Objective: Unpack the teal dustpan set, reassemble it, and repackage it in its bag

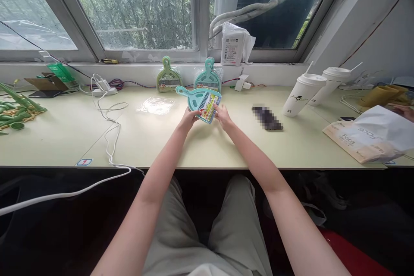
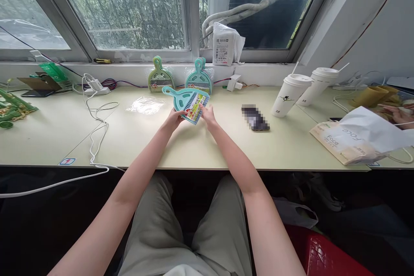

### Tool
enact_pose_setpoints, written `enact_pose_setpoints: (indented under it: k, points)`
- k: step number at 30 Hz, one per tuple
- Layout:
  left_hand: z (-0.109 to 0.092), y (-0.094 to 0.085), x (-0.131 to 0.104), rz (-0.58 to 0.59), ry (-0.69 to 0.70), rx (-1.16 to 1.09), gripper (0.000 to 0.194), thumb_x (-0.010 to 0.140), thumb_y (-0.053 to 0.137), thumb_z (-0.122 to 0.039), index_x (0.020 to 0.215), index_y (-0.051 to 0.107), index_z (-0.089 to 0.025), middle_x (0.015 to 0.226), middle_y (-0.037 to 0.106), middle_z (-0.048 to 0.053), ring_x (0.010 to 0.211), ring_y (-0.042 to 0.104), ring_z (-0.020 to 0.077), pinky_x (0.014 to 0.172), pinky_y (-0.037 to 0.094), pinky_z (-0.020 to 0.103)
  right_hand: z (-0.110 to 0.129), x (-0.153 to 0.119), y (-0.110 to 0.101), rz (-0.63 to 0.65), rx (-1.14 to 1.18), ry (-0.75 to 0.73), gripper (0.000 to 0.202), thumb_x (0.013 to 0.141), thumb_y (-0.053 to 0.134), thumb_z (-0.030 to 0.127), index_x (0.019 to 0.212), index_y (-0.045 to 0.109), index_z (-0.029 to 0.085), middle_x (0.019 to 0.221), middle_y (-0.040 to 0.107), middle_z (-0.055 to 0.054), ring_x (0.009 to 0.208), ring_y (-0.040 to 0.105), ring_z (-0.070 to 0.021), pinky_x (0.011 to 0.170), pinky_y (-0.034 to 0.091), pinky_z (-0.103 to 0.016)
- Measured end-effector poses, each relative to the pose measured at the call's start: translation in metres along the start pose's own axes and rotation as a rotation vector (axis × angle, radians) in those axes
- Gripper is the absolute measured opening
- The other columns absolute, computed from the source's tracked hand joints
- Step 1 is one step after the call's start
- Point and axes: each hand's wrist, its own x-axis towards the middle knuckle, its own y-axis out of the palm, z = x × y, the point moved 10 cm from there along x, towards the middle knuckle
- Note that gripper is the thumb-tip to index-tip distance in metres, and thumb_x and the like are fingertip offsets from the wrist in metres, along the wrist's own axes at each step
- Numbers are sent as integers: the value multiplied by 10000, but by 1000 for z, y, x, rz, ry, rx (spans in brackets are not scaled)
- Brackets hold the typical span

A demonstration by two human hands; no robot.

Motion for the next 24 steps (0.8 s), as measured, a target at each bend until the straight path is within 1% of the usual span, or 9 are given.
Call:
enact_pose_setpoints:
  k: [2, 5, 7, 9, 11, 14, 16, 19, 24]
  points:
    - [1, 3, 0, 36, -17, 28, 525, 566, 720, -18, 1043, 563, -171, 967, 691, 52, 925, 672, 218, 872, 541, 373, -11, 2, 12, 142, 252, 101, 273, 913, 632, 267, 1157, 585, 155, 1108, 726, -111, 994, 718, -204, 930, 577, -384]
    - [-3, 3, 2, 77, -20, 104, 366, 673, 741, -119, 1010, 606, -167, 987, 697, 82, 1009, 661, 256, 907, 527, 397, -16, 3, 11, 130, 398, 144, 113, 870, 655, 126, 971, 613, 154, 893, 750, -52, 766, 724, -154, 853, 610, -361]
    - [-20, -19, 5, -62, 81, 183, 155, 793, 680, -212, 937, 634, -177, 1027, 694, 98, 1129, 616, 279, 960, 505, 400, -14, 3, 6, 89, 419, 138, 112, 862, 653, 96, 949, 620, 157, 849, 747, -34, 727, 717, -146, 843, 614, -364]
    - [-46, -56, -1, -332, 252, 274, 52, 859, 599, -224, 874, 641, -197, 1124, 672, 109, 1290, 510, 285, 1046, 452, 392, -13, 3, 0, 43, 416, 139, 124, 858, 649, 82, 949, 624, 161, 825, 743, -21, 706, 714, -144, 836, 618, -372]
    - [-66, -88, -13, -544, 381, 377, 116, 836, 581, -149, 912, 645, -210, 1292, 604, 117, 1439, 336, 269, 1136, 363, 387, -13, 2, -6, 2, 408, 152, 125, 861, 634, 68, 944, 622, 161, 813, 740, -14, 697, 712, -142, 828, 621, -372]
    - [-67, -111, -15, -610, 355, 501, 389, 676, 589, 12, 990, 646, -210, 1327, 575, 127, 1515, 173, 258, 1196, 242, 437, -14, 2, -12, -20, 397, 158, 127, 860, 624, 57, 941, 620, 155, 820, 740, -15, 691, 709, -140, 811, 625, -371]
    - [-54, -111, -9, -551, 259, 502, 386, 590, 575, 55, 841, 662, -225, 1062, 667, 118, 1468, 285, 290, 1199, 213, 469, -13, 3, -14, -20, 394, 152, 131, 861, 620, 57, 951, 620, 153, 824, 739, -17, 687, 708, -142, 796, 627, -368]
    - [-39, -84, 2, -352, 210, 519, 291, 571, 573, 42, 570, 599, -247, 650, 589, 83, 1275, 510, 317, 1210, 193, 459, -11, 5, -18, -30, 411, 133, 134, 866, 618, 67, 970, 620, 152, 831, 738, -18, 689, 708, -141, 778, 628, -354]
    - [-52, -71, -5, -398, 342, 532, 309, 598, 584, 33, 459, 468, -218, 591, 510, 121, 1257, 506, 342, 1219, 124, 499, -9, 10, -33, -100, 438, 107, 168, 860, 627, 80, 1014, 623, 148, 816, 733, -13, 702, 711, -135, 793, 622, -330]
